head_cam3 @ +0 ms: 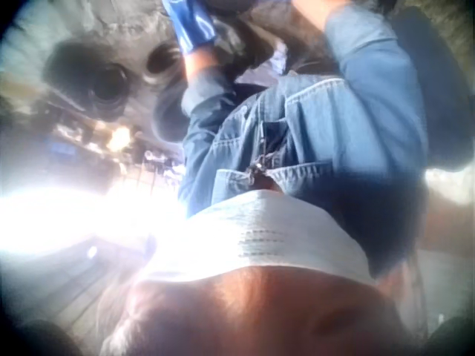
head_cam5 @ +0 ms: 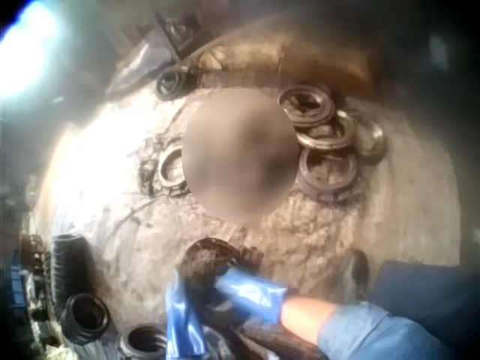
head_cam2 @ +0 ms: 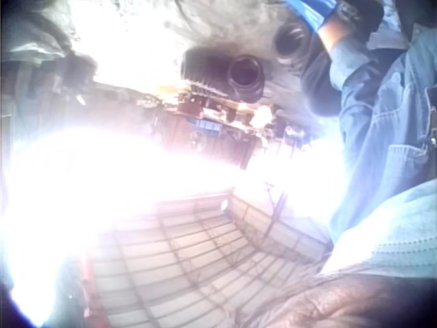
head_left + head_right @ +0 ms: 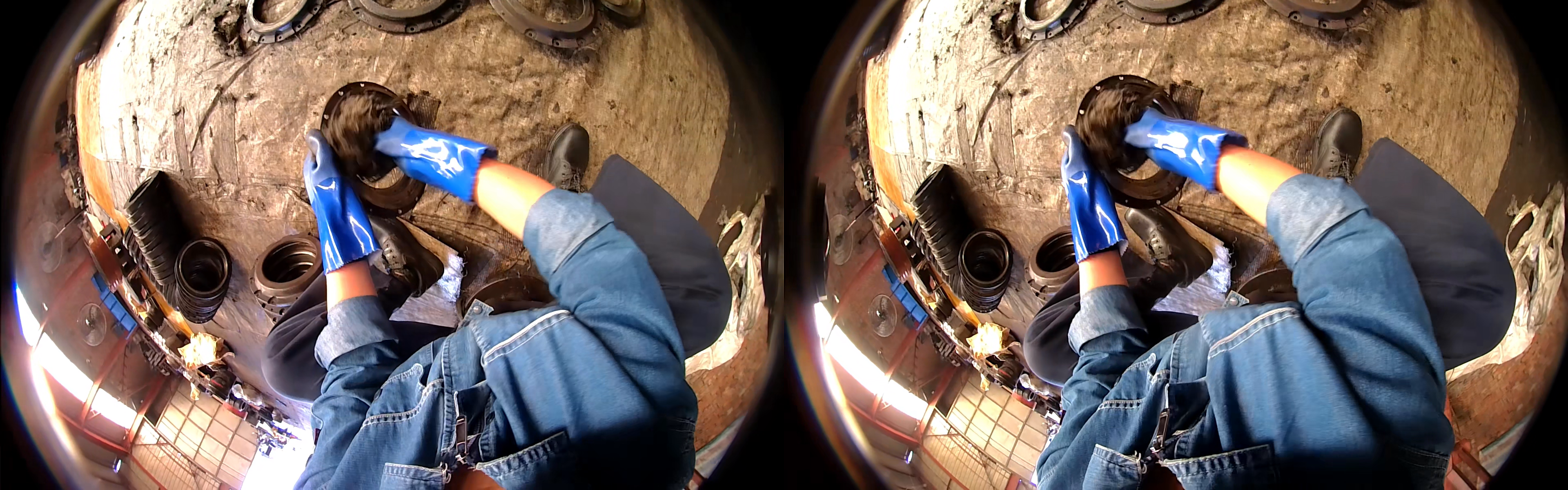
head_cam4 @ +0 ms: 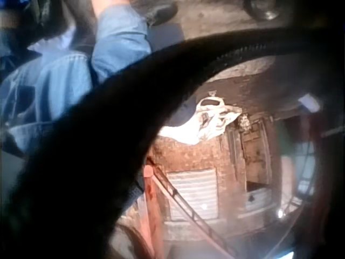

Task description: The person sits on the floor and cleans dark metal rings by hand, removing debris and dirt from the surfaces. They handle the rings one at a time, turning them over to wipe different sides before placing them into a stack.

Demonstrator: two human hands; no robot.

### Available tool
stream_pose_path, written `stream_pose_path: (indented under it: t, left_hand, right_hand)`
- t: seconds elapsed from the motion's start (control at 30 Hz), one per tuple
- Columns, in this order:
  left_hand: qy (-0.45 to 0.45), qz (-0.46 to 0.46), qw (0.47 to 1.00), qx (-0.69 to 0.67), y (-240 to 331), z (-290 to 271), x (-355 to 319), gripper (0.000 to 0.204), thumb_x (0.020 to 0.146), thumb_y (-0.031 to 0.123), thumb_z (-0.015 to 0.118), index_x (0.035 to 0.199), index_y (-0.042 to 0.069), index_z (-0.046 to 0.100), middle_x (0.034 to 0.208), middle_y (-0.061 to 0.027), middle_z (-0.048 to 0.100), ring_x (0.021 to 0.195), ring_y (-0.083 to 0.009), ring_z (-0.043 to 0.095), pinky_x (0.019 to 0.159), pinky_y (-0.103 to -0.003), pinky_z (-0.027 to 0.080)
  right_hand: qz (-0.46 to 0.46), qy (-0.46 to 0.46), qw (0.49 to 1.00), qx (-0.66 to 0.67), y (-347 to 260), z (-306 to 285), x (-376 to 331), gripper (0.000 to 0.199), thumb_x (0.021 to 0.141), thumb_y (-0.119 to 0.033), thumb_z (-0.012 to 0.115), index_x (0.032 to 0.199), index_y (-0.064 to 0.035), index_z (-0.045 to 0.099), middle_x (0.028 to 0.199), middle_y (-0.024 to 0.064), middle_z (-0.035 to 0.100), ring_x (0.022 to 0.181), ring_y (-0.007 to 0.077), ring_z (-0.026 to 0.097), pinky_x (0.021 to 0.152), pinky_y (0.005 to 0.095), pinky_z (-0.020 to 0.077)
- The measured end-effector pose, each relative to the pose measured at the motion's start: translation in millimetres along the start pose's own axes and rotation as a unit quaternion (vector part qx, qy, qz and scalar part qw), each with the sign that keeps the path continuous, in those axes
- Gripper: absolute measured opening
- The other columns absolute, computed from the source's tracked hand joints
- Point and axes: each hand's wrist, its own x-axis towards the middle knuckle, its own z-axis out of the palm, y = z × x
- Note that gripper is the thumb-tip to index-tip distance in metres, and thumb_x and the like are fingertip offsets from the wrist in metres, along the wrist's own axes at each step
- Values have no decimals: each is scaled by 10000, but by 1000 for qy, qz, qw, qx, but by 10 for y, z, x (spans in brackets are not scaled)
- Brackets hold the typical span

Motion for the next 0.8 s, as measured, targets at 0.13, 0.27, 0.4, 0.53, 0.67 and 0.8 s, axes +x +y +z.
stream_pose_path:
  t: [0.13,0.27,0.4,0.53,0.67,0.8]
  left_hand:
    - [47,-42,997,43,168,142,-129,713,1032,610,500,1318,-28,641,1218,-175,708,1047,-248,693,911,-357,554]
    - [57,-41,994,89,173,115,-80,765,1034,630,467,1430,-19,558,1337,-187,658,1243,-286,620,1079,-416,458]
    - [50,-42,995,78,159,131,-69,762,1044,621,450,1455,-15,528,1350,-171,655,1251,-283,622,1077,-409,459]
    - [44,-54,995,70,130,71,-23,754,1052,617,435,1459,-11,525,1363,-168,649,1258,-278,619,1076,-405,460]
    - [47,0,998,51,53,63,-44,719,1014,635,512,1290,-17,634,1089,-112,686,931,-200,604,803,-338,469]
    - [39,11,996,77,66,229,-169,687,1000,625,550,1142,-31,698,862,-51,643,704,-139,524,627,-292,422]
  right_hand:
    - [-206,-157,947,-192,300,-308,-374,334,931,-36,603,1239,-130,688,1183,138,726,1066,287,699,917,383,561]
    - [-280,-131,740,-597,186,-368,-257,291,947,-126,660,1226,-180,718,1139,80,730,998,256,717,870,384,582]
    - [-183,-21,763,-619,-96,-528,86,296,1020,-319,603,1166,-92,725,1168,79,709,982,237,659,861,357,567]
    - [-259,51,765,-587,225,-560,35,259,1022,-284,604,1180,-124,730,1195,66,701,921,238,659,771,324,600]
    - [-185,75,875,-442,490,-275,-209,279,976,-225,650,1220,-103,706,1183,81,730,1003,307,709,805,379,592]
    - [-182,32,964,-192,862,-287,-561,370,878,-161,696,1209,2,681,1119,146,748,974,345,714,787,397,569]
